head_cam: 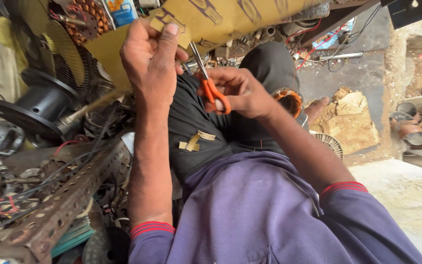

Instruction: The person sits cross-legged and works on a cylindrical electrical motor component, wrapping copper wire around it and securing it with strips of brown paper. They use scissors to cut the paper and apply it to the motor assembly.

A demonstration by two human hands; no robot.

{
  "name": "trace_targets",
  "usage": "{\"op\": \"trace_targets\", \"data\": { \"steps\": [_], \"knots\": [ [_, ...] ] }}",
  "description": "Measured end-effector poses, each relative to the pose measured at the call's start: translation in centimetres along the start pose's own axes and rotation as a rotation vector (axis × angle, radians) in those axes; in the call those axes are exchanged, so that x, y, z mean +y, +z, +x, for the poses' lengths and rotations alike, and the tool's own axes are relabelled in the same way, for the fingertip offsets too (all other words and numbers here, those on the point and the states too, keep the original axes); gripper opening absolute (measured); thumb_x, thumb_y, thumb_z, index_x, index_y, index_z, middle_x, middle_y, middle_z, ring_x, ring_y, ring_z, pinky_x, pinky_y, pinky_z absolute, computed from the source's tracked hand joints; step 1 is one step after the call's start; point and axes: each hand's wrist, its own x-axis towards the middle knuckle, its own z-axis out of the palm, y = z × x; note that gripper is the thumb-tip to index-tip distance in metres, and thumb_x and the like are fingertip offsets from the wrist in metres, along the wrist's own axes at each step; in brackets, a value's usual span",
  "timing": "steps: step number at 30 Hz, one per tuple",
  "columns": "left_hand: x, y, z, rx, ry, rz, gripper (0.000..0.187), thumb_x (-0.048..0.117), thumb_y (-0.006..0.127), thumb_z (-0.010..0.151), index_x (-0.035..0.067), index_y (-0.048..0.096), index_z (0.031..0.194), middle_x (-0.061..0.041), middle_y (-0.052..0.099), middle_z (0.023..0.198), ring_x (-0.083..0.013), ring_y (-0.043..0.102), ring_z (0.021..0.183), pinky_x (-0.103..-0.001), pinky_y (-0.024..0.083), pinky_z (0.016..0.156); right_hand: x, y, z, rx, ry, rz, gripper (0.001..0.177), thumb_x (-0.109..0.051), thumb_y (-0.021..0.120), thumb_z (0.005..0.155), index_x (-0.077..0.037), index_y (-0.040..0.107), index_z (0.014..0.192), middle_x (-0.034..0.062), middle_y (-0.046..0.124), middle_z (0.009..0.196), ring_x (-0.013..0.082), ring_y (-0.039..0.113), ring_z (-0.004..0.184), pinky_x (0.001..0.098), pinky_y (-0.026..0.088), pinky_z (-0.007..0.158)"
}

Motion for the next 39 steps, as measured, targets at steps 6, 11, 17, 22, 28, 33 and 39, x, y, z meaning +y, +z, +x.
{"op": "trace_targets", "data": {
  "steps": [6, 11, 17, 22, 28, 33, 39],
  "knots": [
    [0.8, -0.3, -0.2, 0.095, 0.063, -0.079, 0.017, 0.015, 0.066, 0.11, -0.001, 0.06, 0.108, -0.009, 0.07, 0.093, -0.0131, 0.07, 0.073, -0.025, 0.055, 0.059, 3.0, 2.7, 2.6, -0.042, -0.115, 0.202, 0.068, -0.007, 0.08, 0.094, -0.001, 0.048, 0.154, 0.0131, 0.068, 0.134, 0.0229, 0.074, 0.108, 0.0301, 0.062, 0.086],
    [0.8, -0.8, -0.1, 0.149, 0.036, -0.122, 0.016, 0.015, 0.066, 0.107, 0.0, 0.06, 0.106, -0.009, 0.071, 0.09, -0.0128, 0.068, 0.069, -0.025, 0.055, 0.057, 4.6, 3.8, 4.2, -0.084, -0.173, 0.363, 0.069, -0.007, 0.078, 0.097, -0.002, 0.045, 0.157, 0.0128, 0.067, 0.136, 0.0226, 0.073, 0.11, 0.0306, 0.061, 0.09],
    [1.0, -0.7, -0.5, 0.184, 0.025, -0.065, 0.013, 0.013, 0.064, 0.109, 0.001, 0.061, 0.105, -0.009, 0.071, 0.092, -0.0116, 0.067, 0.072, -0.024, 0.054, 0.061, 5.6, 5.2, 4.8, 0.007, -0.215, 0.368, 0.067, -0.004, 0.077, 0.098, -0.001, 0.043, 0.156, 0.0126, 0.066, 0.135, 0.0207, 0.072, 0.11, 0.031, 0.061, 0.09],
    [1.3, -0.7, -0.5, 0.194, -0.007, -0.127, 0.01, 0.009, 0.065, 0.107, 0.002, 0.06, 0.103, -0.008, 0.069, 0.087, -0.0118, 0.064, 0.07, -0.025, 0.052, 0.061, 6.3, 6.7, 4.9, 0.09, -0.257, 0.328, 0.069, -0.004, 0.076, 0.098, -0.002, 0.042, 0.158, 0.0088, 0.066, 0.132, 0.0145, 0.069, 0.107, 0.0287, 0.057, 0.089],
    [1.4, -1.2, -0.9, 0.134, -0.024, -0.15, 0.012, 0.01, 0.066, 0.112, 0.001, 0.059, 0.106, -0.01, 0.068, 0.091, -0.0134, 0.064, 0.073, -0.026, 0.053, 0.065, 7.0, 7.3, 5.0, 0.116, -0.294, 0.339, 0.065, -0.003, 0.076, 0.1, -0.002, 0.043, 0.156, 0.0087, 0.064, 0.129, 0.0133, 0.064, 0.117, 0.0323, 0.054, 0.109],
    [1.3, -1.1, -1.2, 0.129, -0.006, -0.126, 0.018, 0.014, 0.069, 0.11, 0.001, 0.058, 0.107, -0.009, 0.069, 0.092, -0.014, 0.065, 0.075, -0.028, 0.055, 0.067, 5.8, 7.0, 4.4, 0.11, -0.249, 0.262, 0.064, 0.0, 0.076, 0.099, -0.002, 0.044, 0.154, 0.0085, 0.064, 0.129, 0.0134, 0.063, 0.119, 0.0346, 0.055, 0.111],
    [2.3, -3.4, -1.4, -0.027, 0.029, -0.015, 0.02, 0.015, 0.072, 0.109, 0.0, 0.059, 0.111, -0.01, 0.069, 0.095, -0.0142, 0.069, 0.073, -0.028, 0.059, 0.061, 0.8, 3.1, 1.8, -0.008, -0.065, -0.094, 0.063, 0.007, 0.076, 0.091, 0.0, 0.052, 0.149, 0.012, 0.069, 0.129, 0.0158, 0.067, 0.116, 0.0336, 0.057, 0.104]
  ]
}}
